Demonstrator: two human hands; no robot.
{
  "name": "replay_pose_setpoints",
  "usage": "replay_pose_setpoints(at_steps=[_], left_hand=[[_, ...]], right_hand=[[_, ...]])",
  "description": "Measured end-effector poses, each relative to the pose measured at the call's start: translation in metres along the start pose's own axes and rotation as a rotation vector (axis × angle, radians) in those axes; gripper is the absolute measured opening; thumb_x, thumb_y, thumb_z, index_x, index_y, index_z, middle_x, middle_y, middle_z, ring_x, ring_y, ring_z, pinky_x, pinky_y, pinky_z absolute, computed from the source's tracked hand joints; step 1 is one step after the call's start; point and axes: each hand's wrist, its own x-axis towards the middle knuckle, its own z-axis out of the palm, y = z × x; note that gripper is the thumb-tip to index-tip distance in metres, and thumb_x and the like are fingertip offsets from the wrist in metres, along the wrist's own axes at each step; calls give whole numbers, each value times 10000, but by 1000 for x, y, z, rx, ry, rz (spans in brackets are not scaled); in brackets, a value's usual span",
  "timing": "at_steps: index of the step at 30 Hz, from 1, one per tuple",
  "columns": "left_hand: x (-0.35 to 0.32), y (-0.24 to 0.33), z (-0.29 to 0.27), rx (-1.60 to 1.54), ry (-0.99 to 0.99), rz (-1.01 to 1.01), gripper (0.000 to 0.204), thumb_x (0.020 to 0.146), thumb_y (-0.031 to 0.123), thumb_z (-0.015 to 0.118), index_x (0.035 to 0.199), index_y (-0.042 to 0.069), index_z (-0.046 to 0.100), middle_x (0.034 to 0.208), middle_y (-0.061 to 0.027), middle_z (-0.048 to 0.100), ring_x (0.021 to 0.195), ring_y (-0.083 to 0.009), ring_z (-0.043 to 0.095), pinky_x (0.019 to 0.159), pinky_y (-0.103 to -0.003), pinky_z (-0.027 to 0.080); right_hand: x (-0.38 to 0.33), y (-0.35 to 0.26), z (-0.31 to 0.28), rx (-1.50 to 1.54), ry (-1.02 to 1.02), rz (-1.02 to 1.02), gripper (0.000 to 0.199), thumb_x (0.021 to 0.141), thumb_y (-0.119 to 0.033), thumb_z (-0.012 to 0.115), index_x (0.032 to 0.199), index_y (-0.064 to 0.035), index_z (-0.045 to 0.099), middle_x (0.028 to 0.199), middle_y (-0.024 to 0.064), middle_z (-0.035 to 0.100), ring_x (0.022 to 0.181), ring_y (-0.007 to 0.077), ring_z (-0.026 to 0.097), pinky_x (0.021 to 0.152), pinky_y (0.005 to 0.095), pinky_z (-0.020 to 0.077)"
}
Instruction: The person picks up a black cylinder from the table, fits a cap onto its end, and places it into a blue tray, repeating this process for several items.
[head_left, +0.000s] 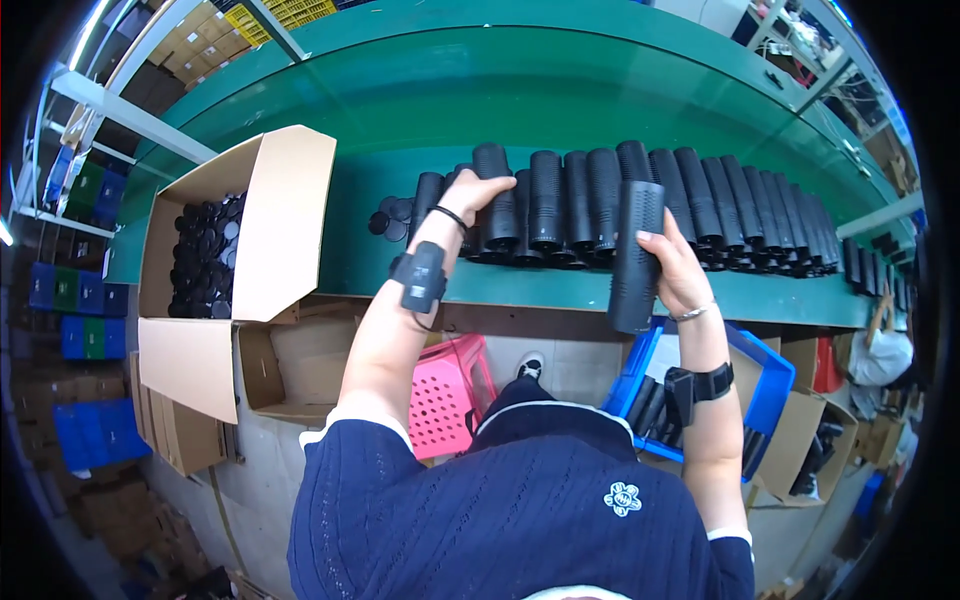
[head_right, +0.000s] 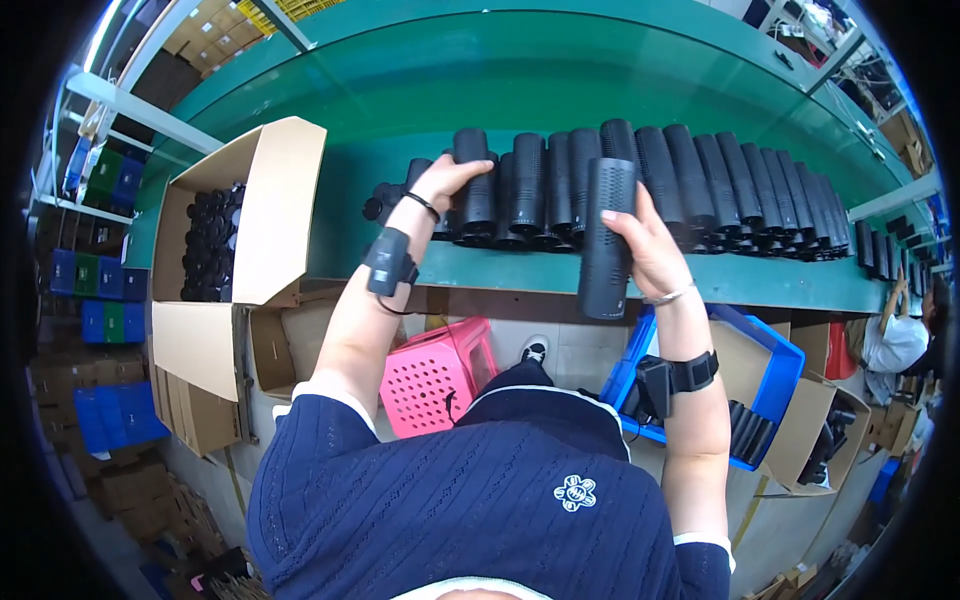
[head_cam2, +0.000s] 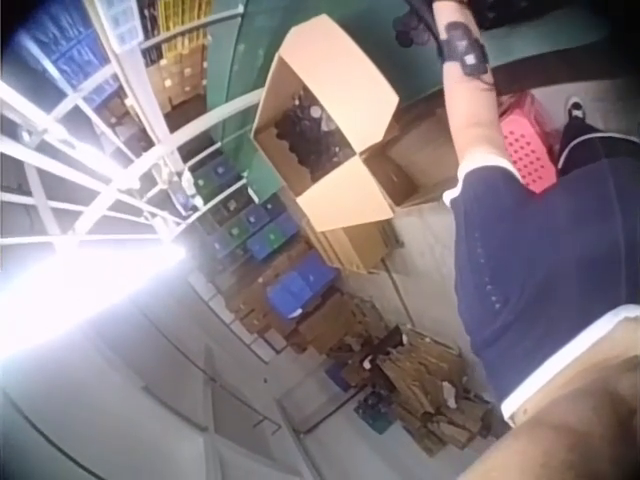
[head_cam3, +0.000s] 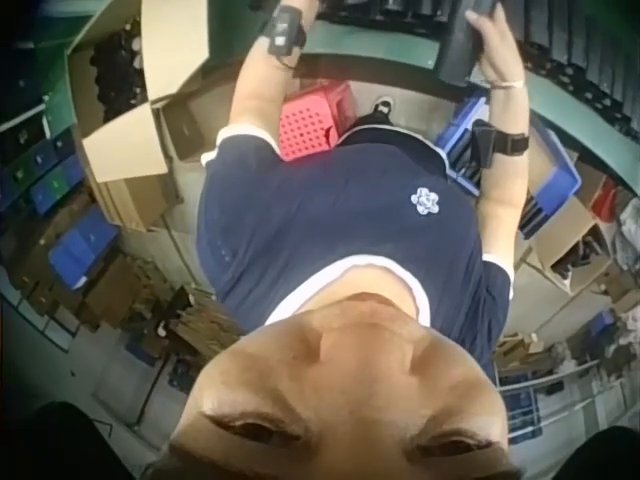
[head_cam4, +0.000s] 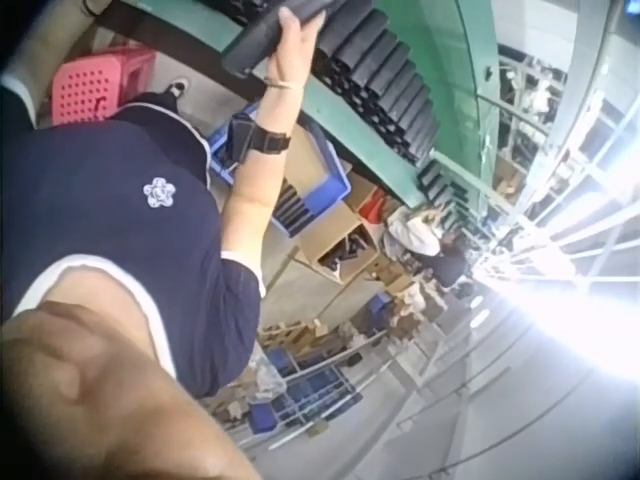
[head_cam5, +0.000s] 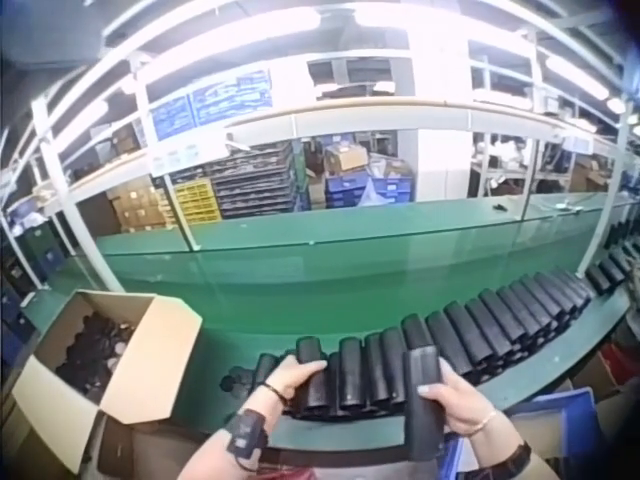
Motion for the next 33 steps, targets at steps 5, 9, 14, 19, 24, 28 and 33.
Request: replay_pose_setpoints(at_steps=[5,9,14,19,24,28,33], left_hand=[[-23,19,24,358,59,-31,769,819,318,713,1375,-80,360,1171,-178,587,974,-287,624,800,-445,519],[-37,-3,6,413,214,293,583,885,306,639,1277,-100,491,1065,-172,648,902,-221,629,777,-341,510],[-142,8,61,-116,-519,264,806,911,304,641,1453,-61,170,1234,-164,525,1068,-187,548,915,-295,454],[-141,4,30,-131,-36,357,805,929,340,595,1453,-81,153,1503,-239,247,1387,-272,269,1123,-356,251],[-63,-17,-36,159,385,428,658,867,306,655,1364,-4,357,1190,-214,558,1076,-281,575,921,-354,449],[-7,-77,-73,590,500,492,696,763,361,731,1317,35,464,1236,-219,571,1133,-342,572,961,-413,446],[23,-118,-106,866,442,299,775,791,466,684,1391,75,387,1249,-270,532,1164,-421,503,996,-468,400]], right_hand=[[14,5,14,-138,-30,30,641,879,-136,624,1435,-46,318,1144,48,552,984,109,536,821,244,474],[18,11,28,-147,-59,40,619,908,-166,616,1433,-36,314,1174,52,536,1010,119,525,852,249,461],[26,36,49,-88,12,-20,661,989,-286,508,1502,-55,161,1416,92,390,1274,166,382,1056,290,313],[23,32,55,-577,-172,-180,556,1023,-298,412,1506,-108,213,1449,86,346,1227,136,404,1037,279,320],[0,35,14,-438,-201,-8,361,990,-312,493,1236,-75,611,1029,20,656,959,94,566,810,253,441],[-6,61,1,-360,-300,42,332,940,-222,565,1178,2,620,1075,97,671,933,147,624,842,304,508],[-25,107,-40,-344,-273,89,367,945,-271,574,1198,-6,605,947,73,674,812,128,618,757,282,516]])
